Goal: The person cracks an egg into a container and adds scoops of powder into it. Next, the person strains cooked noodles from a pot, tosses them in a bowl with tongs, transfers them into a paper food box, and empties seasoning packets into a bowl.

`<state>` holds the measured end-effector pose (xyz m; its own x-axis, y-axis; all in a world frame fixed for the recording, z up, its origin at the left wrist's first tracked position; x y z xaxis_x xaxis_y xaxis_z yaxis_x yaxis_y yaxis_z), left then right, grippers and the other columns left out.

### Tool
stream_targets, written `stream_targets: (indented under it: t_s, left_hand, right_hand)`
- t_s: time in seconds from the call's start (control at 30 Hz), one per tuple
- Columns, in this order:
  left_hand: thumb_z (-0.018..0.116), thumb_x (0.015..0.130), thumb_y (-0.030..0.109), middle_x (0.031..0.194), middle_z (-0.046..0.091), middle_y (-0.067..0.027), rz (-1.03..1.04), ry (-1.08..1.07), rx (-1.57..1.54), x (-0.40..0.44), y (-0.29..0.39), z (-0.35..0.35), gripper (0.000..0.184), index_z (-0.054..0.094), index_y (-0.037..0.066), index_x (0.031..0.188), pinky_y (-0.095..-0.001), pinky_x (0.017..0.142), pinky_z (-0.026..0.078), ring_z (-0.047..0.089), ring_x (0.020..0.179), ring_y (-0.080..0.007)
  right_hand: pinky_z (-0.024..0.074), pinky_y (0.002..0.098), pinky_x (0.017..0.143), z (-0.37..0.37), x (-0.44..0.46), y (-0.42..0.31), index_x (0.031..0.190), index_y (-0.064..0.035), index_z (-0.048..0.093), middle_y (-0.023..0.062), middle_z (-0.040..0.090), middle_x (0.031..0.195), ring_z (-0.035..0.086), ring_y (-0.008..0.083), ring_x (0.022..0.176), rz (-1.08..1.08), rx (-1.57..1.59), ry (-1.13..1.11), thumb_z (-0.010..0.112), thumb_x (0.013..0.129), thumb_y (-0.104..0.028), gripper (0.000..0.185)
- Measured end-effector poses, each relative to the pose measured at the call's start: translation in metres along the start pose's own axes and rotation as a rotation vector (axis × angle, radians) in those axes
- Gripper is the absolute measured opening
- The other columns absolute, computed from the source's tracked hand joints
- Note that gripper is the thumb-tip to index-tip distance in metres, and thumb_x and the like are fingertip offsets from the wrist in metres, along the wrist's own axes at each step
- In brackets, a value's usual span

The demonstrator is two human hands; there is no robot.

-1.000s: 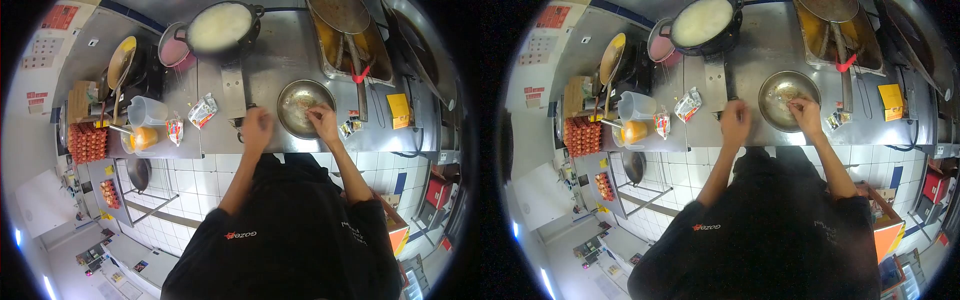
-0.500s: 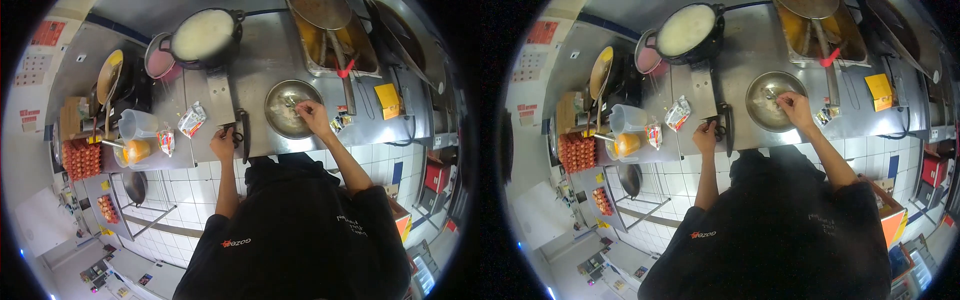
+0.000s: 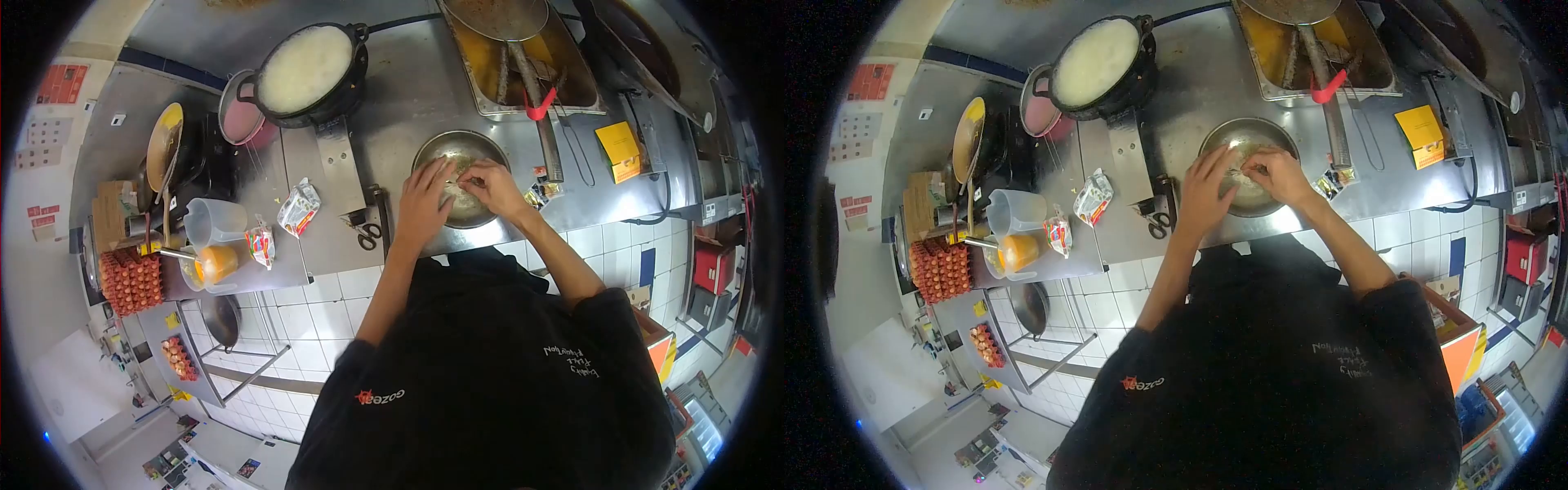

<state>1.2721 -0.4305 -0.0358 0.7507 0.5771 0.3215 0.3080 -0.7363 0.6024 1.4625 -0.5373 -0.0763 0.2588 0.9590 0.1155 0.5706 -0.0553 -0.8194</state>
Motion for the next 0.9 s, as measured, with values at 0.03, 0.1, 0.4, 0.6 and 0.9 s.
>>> stream_targets:
  t_s: [0.03,0.1,0.4,0.6,0.9]
  left_hand:
    - [0.077,0.093,0.016,0.134,0.072,-0.0140,-0.015,-0.096,-0.009,0.002,-0.018,0.021,0.041,0.071,0.011,0.133,-0.0463,0.103,0.053,0.066,0.122,-0.0371]
    - [0.074,0.096,0.015,0.130,0.076,-0.0123,-0.018,-0.186,-0.020,0.010,-0.023,0.032,0.035,0.074,0.009,0.130,-0.0468,0.100,0.055,0.069,0.115,-0.0360]
    - [0.073,0.098,0.018,0.113,0.080,-0.0119,-0.100,-0.102,-0.012,0.018,-0.008,0.033,0.014,0.082,0.009,0.103,-0.0462,0.090,0.058,0.072,0.103,-0.0357]
    - [0.070,0.099,0.015,0.106,0.079,-0.0156,-0.080,-0.104,0.028,0.014,-0.021,0.035,0.015,0.080,0.008,0.108,-0.0469,0.088,0.059,0.073,0.100,-0.0369]
    - [0.069,0.099,0.013,0.106,0.078,-0.0183,-0.021,-0.052,-0.095,0.011,-0.023,0.040,0.017,0.079,0.005,0.111,-0.0482,0.087,0.058,0.074,0.097,-0.0398]
  right_hand:
    - [0.0561,0.0451,0.088,-0.002,-0.001,-0.003,0.102,-0.0057,0.079,0.0146,0.079,0.097,0.073,0.0365,0.090,0.001,0.000,0.000,0.080,0.094,-0.017,0.013]
    - [0.0546,0.0456,0.091,-0.008,0.002,-0.005,0.098,-0.0060,0.078,0.0133,0.078,0.098,0.072,0.0362,0.097,0.115,0.016,-0.024,0.078,0.094,-0.015,0.010]
    - [0.0545,0.0470,0.091,-0.010,0.002,0.000,0.097,-0.0057,0.077,0.0131,0.076,0.093,0.070,0.0366,0.097,0.042,-0.079,0.014,0.079,0.092,-0.015,0.011]
    - [0.0556,0.0469,0.084,-0.006,0.006,0.002,0.095,-0.0053,0.077,0.0136,0.075,0.091,0.071,0.0368,0.091,-0.130,-0.114,0.094,0.081,0.089,-0.014,0.011]
    - [0.0561,0.0420,0.075,-0.003,-0.001,0.005,0.099,-0.0009,0.077,0.0184,0.073,0.090,0.071,0.0338,0.081,0.189,0.041,-0.058,0.081,0.089,-0.009,0.014]
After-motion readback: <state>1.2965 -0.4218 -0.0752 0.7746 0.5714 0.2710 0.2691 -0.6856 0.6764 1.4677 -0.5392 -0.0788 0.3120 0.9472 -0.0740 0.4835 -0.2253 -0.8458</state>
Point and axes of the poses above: each hand's wrist, its own x-axis towards the middle knuckle, its own z-axis out of the palm, y = z × x, the point moved 1 cm from there along x, towards the middle knuckle
